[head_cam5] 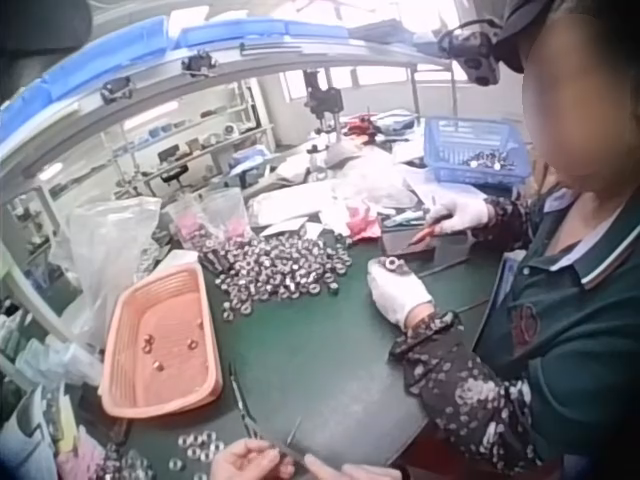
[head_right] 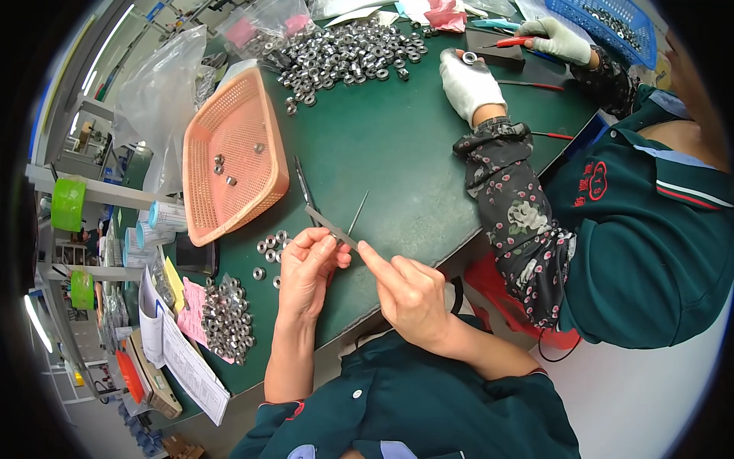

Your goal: Assembling and inspecting small metal bearing components using a thin metal rod and a file.

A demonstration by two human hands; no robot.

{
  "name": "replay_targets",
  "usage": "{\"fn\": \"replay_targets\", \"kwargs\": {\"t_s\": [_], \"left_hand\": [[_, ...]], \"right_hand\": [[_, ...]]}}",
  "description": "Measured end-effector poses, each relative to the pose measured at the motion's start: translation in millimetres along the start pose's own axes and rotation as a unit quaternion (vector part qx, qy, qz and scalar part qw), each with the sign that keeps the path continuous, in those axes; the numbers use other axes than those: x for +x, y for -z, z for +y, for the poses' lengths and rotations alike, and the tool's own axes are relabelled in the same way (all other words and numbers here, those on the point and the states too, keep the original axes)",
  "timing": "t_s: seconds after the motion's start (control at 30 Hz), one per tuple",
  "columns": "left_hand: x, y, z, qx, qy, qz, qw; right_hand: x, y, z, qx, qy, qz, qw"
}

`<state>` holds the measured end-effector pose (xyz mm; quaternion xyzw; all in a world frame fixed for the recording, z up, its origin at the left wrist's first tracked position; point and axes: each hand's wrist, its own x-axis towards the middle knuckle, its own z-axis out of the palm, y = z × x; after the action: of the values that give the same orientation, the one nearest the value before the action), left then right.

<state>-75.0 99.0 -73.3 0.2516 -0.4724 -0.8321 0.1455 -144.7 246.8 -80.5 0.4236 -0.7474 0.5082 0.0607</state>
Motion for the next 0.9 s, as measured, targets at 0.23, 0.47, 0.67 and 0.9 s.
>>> {"fn": "replay_targets", "kwargs": {"t_s": [0.23, 0.47, 0.67, 0.9], "left_hand": [[1, 0, 3, 0.011, 0.007, 0.007, 1.0], [-1, -2, 3, -0.005, -0.009, 0.01, 1.0], [-4, -6, 2, 0.074, -0.001, -0.02, 0.997], [0, 0, 11, 0.01, -0.002, -0.002, 1.0]], "right_hand": [[19, -7, 12, 0.04, -0.049, 0.04, 0.997], [2, -4, 0, 0.059, -0.03, -0.001, 0.998], [15, -4, 5, -0.014, -0.012, -0.022, 1.0], [23, 7, 36, -0.149, -0.009, 0.037, 0.988]]}}
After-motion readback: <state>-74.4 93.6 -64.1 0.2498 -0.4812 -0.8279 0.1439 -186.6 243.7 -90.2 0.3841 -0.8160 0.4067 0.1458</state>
